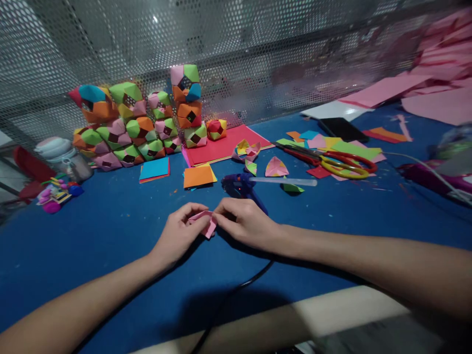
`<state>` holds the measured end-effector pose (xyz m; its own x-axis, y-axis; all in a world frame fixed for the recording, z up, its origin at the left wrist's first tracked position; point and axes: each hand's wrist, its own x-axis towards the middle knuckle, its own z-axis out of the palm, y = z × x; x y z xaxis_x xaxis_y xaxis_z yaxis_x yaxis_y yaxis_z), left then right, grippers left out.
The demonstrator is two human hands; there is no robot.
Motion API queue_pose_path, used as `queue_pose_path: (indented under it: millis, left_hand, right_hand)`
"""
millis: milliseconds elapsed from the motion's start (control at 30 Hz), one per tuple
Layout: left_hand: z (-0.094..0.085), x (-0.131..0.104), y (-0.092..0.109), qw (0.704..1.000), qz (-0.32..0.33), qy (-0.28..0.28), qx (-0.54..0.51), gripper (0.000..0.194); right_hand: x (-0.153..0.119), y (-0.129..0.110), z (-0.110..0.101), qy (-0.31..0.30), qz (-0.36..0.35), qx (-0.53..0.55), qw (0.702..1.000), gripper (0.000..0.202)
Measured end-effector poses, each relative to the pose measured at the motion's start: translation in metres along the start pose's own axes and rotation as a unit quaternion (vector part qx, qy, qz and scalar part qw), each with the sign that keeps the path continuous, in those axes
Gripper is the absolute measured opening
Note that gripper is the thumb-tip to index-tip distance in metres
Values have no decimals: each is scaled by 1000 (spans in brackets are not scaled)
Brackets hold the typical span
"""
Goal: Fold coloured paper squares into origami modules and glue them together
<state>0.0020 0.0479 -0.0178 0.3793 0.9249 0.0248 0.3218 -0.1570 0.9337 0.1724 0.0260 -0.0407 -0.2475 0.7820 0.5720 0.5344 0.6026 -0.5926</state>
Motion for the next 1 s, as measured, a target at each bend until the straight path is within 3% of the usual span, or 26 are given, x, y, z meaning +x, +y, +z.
queue_pose_path:
  millis: [200, 367, 533, 1000]
  left_hand:
    - [-4, 1, -3, 998, 33, -14, 48, 24]
    - [-5, 6, -11, 999, -1, 22, -42, 25]
    - [-2, 5, -11, 993, -15, -34, -109, 24]
    - [-3, 0, -2, 1000, 24, -4, -4, 27]
  right_hand:
    - [2, -3, -4, -19, 7, 6, 1000, 10]
    - [5, -9, -9, -35, 82, 55, 994, 11]
    - [5, -11, -11, -59, 115, 96, 987, 17]
    - [5, -9, -6, -45, 121, 77, 989, 17]
